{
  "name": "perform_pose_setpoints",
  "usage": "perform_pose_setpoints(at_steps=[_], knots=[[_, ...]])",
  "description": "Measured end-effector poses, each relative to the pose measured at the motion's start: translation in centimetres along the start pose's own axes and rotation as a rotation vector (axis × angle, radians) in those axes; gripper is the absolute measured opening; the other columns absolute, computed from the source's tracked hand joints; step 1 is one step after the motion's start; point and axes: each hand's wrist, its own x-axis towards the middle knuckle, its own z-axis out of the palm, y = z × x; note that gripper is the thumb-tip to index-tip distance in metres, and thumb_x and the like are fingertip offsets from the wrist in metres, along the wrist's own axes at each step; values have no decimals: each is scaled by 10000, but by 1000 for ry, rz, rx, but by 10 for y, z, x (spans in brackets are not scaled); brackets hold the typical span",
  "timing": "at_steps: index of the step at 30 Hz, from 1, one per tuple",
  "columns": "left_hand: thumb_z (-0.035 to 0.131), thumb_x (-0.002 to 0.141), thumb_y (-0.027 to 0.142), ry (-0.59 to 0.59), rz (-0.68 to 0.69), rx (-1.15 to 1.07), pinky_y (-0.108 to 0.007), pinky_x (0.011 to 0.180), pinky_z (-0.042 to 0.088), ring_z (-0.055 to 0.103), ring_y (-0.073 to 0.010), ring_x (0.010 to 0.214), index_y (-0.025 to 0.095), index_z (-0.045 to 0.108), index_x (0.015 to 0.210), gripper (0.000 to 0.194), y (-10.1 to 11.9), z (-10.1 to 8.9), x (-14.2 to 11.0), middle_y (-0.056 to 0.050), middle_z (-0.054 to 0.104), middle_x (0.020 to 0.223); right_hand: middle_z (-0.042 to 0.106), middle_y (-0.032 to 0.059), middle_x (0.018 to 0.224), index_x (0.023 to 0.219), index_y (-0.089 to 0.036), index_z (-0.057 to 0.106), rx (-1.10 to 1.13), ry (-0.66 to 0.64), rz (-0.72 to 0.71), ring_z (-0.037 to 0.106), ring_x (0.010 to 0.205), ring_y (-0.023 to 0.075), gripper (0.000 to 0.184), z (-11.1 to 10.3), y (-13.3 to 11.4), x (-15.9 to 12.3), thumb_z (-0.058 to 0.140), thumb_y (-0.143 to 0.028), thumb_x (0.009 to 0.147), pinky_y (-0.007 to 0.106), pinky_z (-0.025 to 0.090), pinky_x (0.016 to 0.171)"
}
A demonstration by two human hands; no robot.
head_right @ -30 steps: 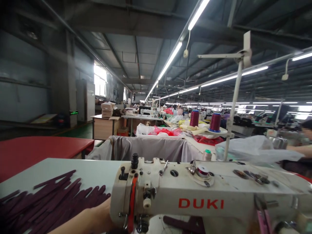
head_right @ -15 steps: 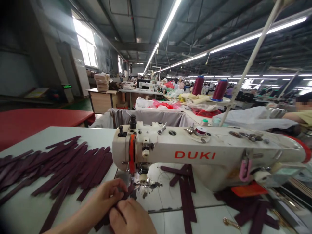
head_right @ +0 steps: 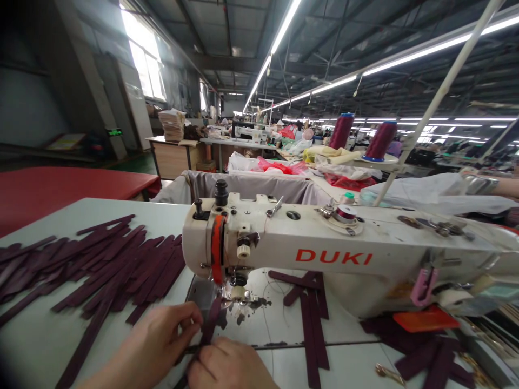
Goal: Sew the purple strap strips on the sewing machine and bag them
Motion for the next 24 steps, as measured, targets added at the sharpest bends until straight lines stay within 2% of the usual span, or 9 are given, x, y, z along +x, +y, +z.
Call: perform_pose_setpoints(at_steps=[3, 5, 7, 10, 13, 16, 19, 21, 24], knots=[[428, 879, 154, 173, 365, 243, -322, 720, 528, 659, -231, 787, 205, 697, 964, 287, -3, -8, -7, -69, 692, 897, 736, 43, 833, 869, -146, 667, 49, -97, -1, 676, 695, 145, 236, -4, 12, -10, 462, -79, 963, 215, 554, 623], [415, 865, 79, 267, 637, 405, -325, 813, 575, 692, -224, 905, 198, 665, 1114, 373, -6, -7, -9, -75, 716, 1023, 738, 54, 839, 850, -151, 664, 38, -110, 20, 684, 718, 158, 220, -3, 18, -14, 478, -73, 940, 232, 575, 658], [420, 848, 35, 312, 799, 507, -313, 913, 578, 694, -213, 1010, 162, 616, 1202, 424, -10, -1, -7, -91, 722, 1113, 729, 57, 801, 823, -155, 664, 17, -90, 37, 675, 696, 166, 248, 1, 20, -14, 463, -70, 940, 242, 581, 646], [397, 886, 31, 296, 832, 536, -311, 992, 553, 688, -207, 1085, 134, 577, 1255, 423, -20, 8, 0, -109, 716, 1175, 717, 58, 757, 810, -151, 676, -9, -11, 49, 657, 652, 170, 326, 11, 20, -13, 400, -76, 968, 247, 581, 619], [411, 911, 50, 235, 778, 475, -268, 979, 557, 694, -191, 1103, 183, 533, 1345, 470, -33, 13, 6, -78, 710, 1213, 711, 53, 728, 821, -148, 689, -20, 49, 70, 649, 634, 166, 372, 16, 19, -12, 364, -69, 983, 240, 580, 615], [436, 926, 73, 232, 776, 437, -262, 990, 547, 682, -195, 1139, 234, 487, 1412, 515, -43, 16, 10, -59, 696, 1256, 706, 50, 712, 830, -146, 694, -17, 70, 90, 640, 621, 164, 368, 17, 20, -11, 367, -61, 976, 235, 572, 589], [432, 935, 91, 256, 772, 421, -279, 1019, 527, 656, -213, 1181, 221, 496, 1408, 494, -43, 19, 11, -81, 670, 1294, 715, 55, 724, 842, -143, 694, -24, 93, 84, 643, 617, 166, 335, 18, 22, -11, 394, -39, 946, 234, 569, 584], [390, 927, 81, 276, 807, 414, -278, 1025, 521, 675, -204, 1133, 180, 530, 1345, 452, -39, 22, 13, -100, 692, 1226, 724, 53, 735, 843, -144, 693, -31, 107, 71, 652, 614, 163, 321, 19, 25, -13, 407, -26, 926, 232, 573, 599], [320, 888, 46, 403, 888, 377, -291, 1033, 513, 703, -187, 1007, 141, 548, 1231, 422, -29, 28, 19, -109, 722, 1068, 734, 51, 754, 839, -145, 694, -16, 98, 63, 662, 611, 161, 331, 21, 28, -15, 397, -22, 920, 232, 582, 618]])
